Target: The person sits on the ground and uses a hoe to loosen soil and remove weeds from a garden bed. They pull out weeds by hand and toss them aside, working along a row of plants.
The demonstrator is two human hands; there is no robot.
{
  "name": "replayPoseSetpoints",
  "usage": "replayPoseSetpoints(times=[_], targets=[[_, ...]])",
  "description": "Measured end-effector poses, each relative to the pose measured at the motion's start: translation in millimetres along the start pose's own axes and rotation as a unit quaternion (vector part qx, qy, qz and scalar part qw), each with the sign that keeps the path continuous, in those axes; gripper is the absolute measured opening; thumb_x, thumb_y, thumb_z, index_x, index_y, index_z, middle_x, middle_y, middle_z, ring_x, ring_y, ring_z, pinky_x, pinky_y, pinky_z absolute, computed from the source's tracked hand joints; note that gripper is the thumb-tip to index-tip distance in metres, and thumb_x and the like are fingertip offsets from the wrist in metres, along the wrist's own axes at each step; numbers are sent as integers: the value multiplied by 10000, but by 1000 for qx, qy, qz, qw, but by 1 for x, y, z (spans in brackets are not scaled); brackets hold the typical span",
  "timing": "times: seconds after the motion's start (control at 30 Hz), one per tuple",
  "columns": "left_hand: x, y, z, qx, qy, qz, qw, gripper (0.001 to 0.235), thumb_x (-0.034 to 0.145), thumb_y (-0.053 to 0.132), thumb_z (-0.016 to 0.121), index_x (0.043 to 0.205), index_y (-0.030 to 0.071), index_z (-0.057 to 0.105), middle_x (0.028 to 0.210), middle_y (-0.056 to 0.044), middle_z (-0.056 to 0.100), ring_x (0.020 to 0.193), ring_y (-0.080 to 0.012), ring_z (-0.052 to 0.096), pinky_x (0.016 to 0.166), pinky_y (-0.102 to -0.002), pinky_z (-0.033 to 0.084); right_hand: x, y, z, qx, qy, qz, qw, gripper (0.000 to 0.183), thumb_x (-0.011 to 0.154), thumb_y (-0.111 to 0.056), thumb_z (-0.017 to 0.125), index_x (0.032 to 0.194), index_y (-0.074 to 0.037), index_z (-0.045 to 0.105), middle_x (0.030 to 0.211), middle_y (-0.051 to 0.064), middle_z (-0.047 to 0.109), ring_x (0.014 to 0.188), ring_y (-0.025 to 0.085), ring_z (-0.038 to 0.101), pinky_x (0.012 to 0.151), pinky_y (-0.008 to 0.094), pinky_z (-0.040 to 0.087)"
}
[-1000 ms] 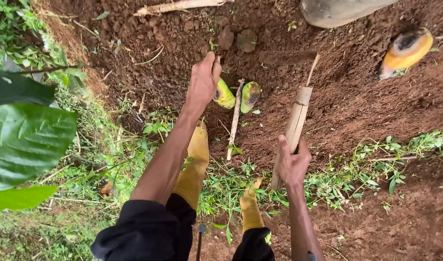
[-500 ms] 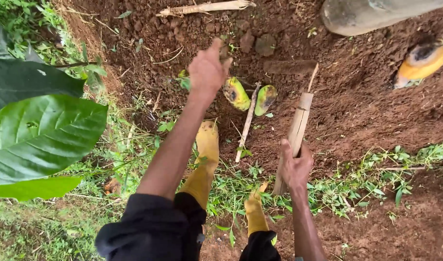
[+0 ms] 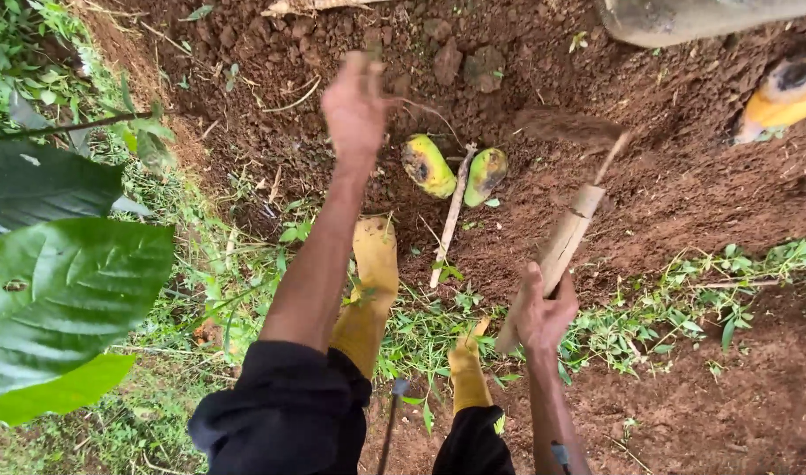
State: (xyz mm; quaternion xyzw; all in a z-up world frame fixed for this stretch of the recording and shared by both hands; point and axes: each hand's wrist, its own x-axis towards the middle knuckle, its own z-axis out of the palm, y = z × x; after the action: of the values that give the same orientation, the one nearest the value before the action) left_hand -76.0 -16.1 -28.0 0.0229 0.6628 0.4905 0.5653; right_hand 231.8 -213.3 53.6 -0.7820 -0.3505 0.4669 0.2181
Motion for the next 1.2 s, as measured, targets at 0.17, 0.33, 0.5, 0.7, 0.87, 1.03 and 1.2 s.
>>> replayPoseSetpoints(times=[0.17,0.33,0.5,0.7,0.87,1.03,1.2], targets=[[-6,-136,-106,379,285,244,846,485,1145,475,392,1273,35,553,1007,-183,695,893,-164,714,753,-334,607,-14,9,24,80,41,-55,994,324,969,-172,718,1170,13,543,825,144,661,634,174,677,537,292,643],[-163,-126,-26,239,143,-87,956,734,1119,470,394,1618,-35,206,1654,-263,286,1546,-316,297,1277,-479,288,2,-2,46,131,-7,-95,987,202,992,-116,646,1170,-92,553,946,71,678,792,143,667,717,274,604],[-167,-178,17,67,178,-115,975,545,1101,400,527,1486,22,456,1526,-212,489,1492,-342,409,1252,-529,348,43,29,87,142,2,-157,977,224,962,-48,665,1166,-81,579,1029,60,672,929,166,650,855,347,565],[-140,-160,50,-119,187,-92,971,708,1069,344,599,1581,-27,279,1658,-297,185,1569,-435,136,1300,-634,138,79,50,123,58,107,-164,979,236,912,-51,793,1074,-43,621,892,42,692,698,123,612,657,323,541],[-104,-177,45,-59,222,-28,973,144,997,272,730,1050,147,684,1005,-72,782,928,-124,756,1016,-357,561,96,57,155,-8,259,-246,934,345,787,-113,910,918,-2,611,711,135,610,575,196,525,533,395,449],[-127,-175,7,54,319,-60,944,227,1035,302,668,1169,119,687,1096,-98,755,1012,-189,752,986,-402,575,101,59,163,-5,290,-303,908,364,785,-115,929,971,7,640,843,138,577,707,236,557,658,404,480],[-126,-180,-12,114,287,-73,948,293,1072,314,625,1229,68,657,1181,-137,622,1180,-295,648,1099,-504,520,104,16,161,-12,282,-313,907,299,835,-22,882,1027,11,656,852,126,621,696,208,568,661,402,504]])
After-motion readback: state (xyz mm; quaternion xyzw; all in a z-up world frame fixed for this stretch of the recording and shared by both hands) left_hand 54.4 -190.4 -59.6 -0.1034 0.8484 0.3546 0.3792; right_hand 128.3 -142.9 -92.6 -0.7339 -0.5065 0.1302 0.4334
